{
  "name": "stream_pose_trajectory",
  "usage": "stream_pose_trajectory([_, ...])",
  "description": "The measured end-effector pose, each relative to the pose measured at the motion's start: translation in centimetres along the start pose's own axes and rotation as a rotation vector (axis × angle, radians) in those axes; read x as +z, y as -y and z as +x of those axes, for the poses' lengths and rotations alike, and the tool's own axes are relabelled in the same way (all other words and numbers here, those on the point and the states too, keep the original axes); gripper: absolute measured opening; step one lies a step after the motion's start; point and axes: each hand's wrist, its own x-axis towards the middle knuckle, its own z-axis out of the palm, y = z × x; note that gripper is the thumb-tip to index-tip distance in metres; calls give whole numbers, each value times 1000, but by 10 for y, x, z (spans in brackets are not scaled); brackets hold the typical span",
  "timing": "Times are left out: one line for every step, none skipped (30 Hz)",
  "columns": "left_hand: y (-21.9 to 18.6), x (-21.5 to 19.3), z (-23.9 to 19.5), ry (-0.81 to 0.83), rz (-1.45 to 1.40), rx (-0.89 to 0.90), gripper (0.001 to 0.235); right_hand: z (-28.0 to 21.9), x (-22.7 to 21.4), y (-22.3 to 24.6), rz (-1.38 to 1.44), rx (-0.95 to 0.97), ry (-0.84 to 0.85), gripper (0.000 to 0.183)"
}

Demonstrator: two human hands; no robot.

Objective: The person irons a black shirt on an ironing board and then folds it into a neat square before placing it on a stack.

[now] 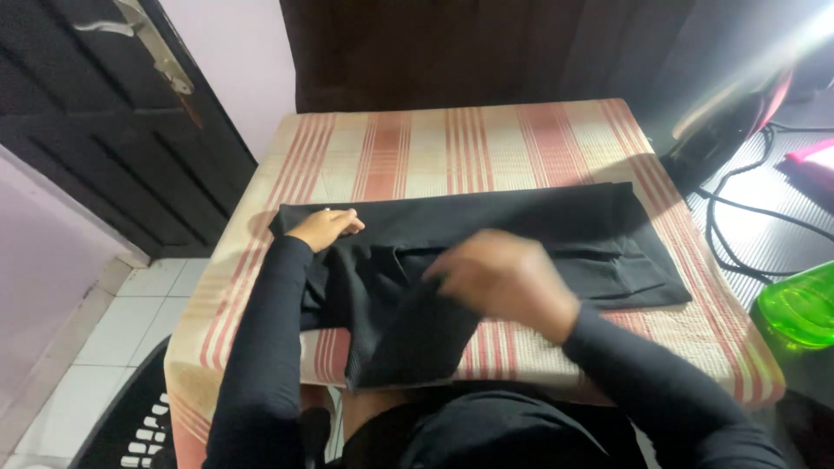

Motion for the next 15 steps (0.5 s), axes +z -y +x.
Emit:
stream_pose_trajectory([-11, -8, -12, 67, -190, -21, 55, -3, -3, -31, -94, 285, -272, 12])
stream_pose_trajectory([-14, -15, -12, 67, -190, -22, 55, -20, -12, -65, -93, 286, -272, 12])
stream_pose_trajectory([-16, -21, -12, 116, -173, -119, 63, -37, -23, -100, -215, 458, -365, 20])
stream_pose_trajectory([-18, -27, -11, 164, -156, -216, 73, -53, -33, -136, -337, 629, -460, 29])
stream_pose_trajectory([-21, -34, -9, 164, -161, -219, 73, -63, -44, -149, -336, 627, -453, 29])
stream_pose_trajectory([-24, -40, -7, 192, -188, -316, 75, -72, -55, -163, -315, 706, -329, 30])
stream_pose_trajectory([-27, -44, -5, 224, -215, -414, 77, -86, -66, -177, -291, 785, -201, 34])
stream_pose_trajectory([-29, -47, -3, 228, -221, -420, 77, -98, -62, -191, -289, 787, -191, 34])
stream_pose_trajectory([-30, -51, 1, 214, -123, -492, 80, -111, -59, -205, -437, 863, -70, 29])
stream_pose_trajectory([-32, -55, 4, 200, -25, -561, 97, -123, -56, -219, -584, 934, 51, 33])
stream_pose_trajectory([-19, -52, 14, 204, -29, -564, 97, -136, -49, -241, -584, 934, 58, 33])
stream_pose_trajectory([-7, -49, 24, 212, -30, -470, 71, -149, -42, -262, -546, 1037, 81, 39])
stream_pose_trajectory([6, -47, 33, 221, -23, -378, 47, -165, -31, -283, -502, 1145, 101, 46])
stream_pose_trajectory([17, -43, 38, 227, -21, -382, 47, -159, -32, -280, -497, 1150, 105, 46])
stream_pose_trajectory([28, -38, 44, 171, -35, -304, 33, -156, -34, -276, -543, 1141, 110, 45])
